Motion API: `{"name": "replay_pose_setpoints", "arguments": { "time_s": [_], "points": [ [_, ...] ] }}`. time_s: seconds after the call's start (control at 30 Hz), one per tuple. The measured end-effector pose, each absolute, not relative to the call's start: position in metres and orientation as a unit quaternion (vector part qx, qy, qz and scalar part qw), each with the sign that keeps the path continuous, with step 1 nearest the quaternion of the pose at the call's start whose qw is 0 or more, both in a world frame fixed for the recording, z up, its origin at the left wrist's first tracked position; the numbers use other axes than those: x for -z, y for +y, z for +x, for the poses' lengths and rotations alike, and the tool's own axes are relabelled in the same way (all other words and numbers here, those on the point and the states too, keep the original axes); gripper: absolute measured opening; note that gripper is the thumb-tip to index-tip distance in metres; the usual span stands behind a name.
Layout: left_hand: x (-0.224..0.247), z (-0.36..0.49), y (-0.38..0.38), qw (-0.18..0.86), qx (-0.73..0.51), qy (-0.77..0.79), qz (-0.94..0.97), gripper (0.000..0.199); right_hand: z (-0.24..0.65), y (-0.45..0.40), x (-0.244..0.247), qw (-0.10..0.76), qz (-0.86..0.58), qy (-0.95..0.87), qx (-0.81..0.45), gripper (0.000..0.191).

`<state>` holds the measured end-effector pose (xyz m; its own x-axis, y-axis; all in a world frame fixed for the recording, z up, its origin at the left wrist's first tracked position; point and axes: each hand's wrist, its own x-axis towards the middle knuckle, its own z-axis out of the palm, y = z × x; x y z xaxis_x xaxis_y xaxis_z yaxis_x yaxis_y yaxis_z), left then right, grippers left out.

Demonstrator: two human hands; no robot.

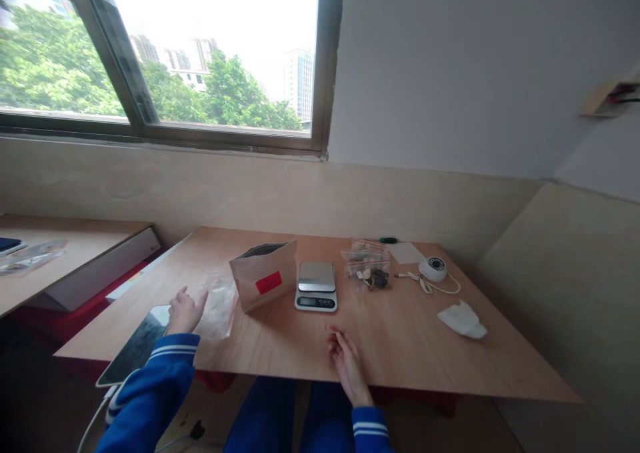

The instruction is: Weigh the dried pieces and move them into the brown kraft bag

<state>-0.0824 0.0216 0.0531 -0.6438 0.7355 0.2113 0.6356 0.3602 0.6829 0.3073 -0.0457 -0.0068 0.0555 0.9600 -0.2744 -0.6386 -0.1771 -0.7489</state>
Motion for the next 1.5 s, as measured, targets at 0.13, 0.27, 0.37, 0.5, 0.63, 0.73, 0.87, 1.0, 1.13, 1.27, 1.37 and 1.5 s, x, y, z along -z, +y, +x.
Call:
{"name": "replay_pose_setpoints", "arguments": {
  "time_s": [0.13, 0.27, 0.37, 0.5, 0.63, 0.73, 0.87, 1.0, 1.13, 1.27, 1.37, 1.5],
  "points": [
    [-0.037, -0.066, 0.024, -0.061, -0.291, 0.772, 0.561, 0.054, 0.31, -0.045, 0.005, 0.604, -0.393, -0.187, -0.667, 0.034],
    [-0.01, -0.044, 0.025, -0.014, -0.187, 0.786, 0.589, 0.049, 0.309, -0.045, 0.009, 0.598, -0.393, -0.197, -0.67, 0.034],
    [0.008, -0.037, 0.027, 0.021, -0.14, 0.798, 0.585, 0.05, 0.312, -0.047, 0.018, 0.603, -0.409, -0.221, -0.648, 0.034],
    [0.019, -0.04, 0.028, 0.021, -0.137, 0.791, 0.596, 0.052, 0.331, -0.031, 0.023, 0.595, -0.525, -0.333, -0.509, 0.037],
    [0.018, -0.042, 0.028, 0.015, -0.147, 0.792, 0.593, 0.052, 0.364, 0.026, 0.004, 0.558, -0.625, -0.495, -0.229, 0.039],
    [0.016, -0.042, 0.028, 0.027, -0.169, 0.792, 0.586, 0.05, 0.381, 0.076, -0.011, 0.507, -0.671, -0.532, -0.103, 0.044],
    [0.015, -0.045, 0.029, 0.041, -0.252, 0.776, 0.577, 0.046, 0.388, 0.106, -0.006, 0.395, -0.727, -0.556, -0.078, 0.047],
    [0.011, -0.055, 0.03, 0.03, -0.396, 0.72, 0.57, 0.036, 0.394, 0.101, 0.01, 0.435, -0.709, -0.552, -0.061, 0.021],
    [-0.003, -0.049, 0.017, -0.042, -0.534, 0.664, 0.521, 0.026, 0.408, 0.082, 0.008, 0.465, -0.689, -0.55, -0.079, 0.015],
    [-0.031, 0.007, -0.021, 0.056, -0.612, 0.664, 0.426, 0.018, 0.403, 0.036, -0.012, 0.505, -0.674, -0.531, -0.09, 0.02],
    [-0.058, 0.073, -0.051, 0.341, -0.61, 0.565, 0.439, 0.018, 0.372, -0.014, -0.038, 0.551, -0.633, -0.524, -0.149, 0.021],
    [-0.093, 0.131, -0.067, 0.624, -0.539, 0.424, 0.376, 0.044, 0.318, -0.064, -0.084, 0.543, -0.523, -0.586, -0.297, 0.015]
  ]
}}
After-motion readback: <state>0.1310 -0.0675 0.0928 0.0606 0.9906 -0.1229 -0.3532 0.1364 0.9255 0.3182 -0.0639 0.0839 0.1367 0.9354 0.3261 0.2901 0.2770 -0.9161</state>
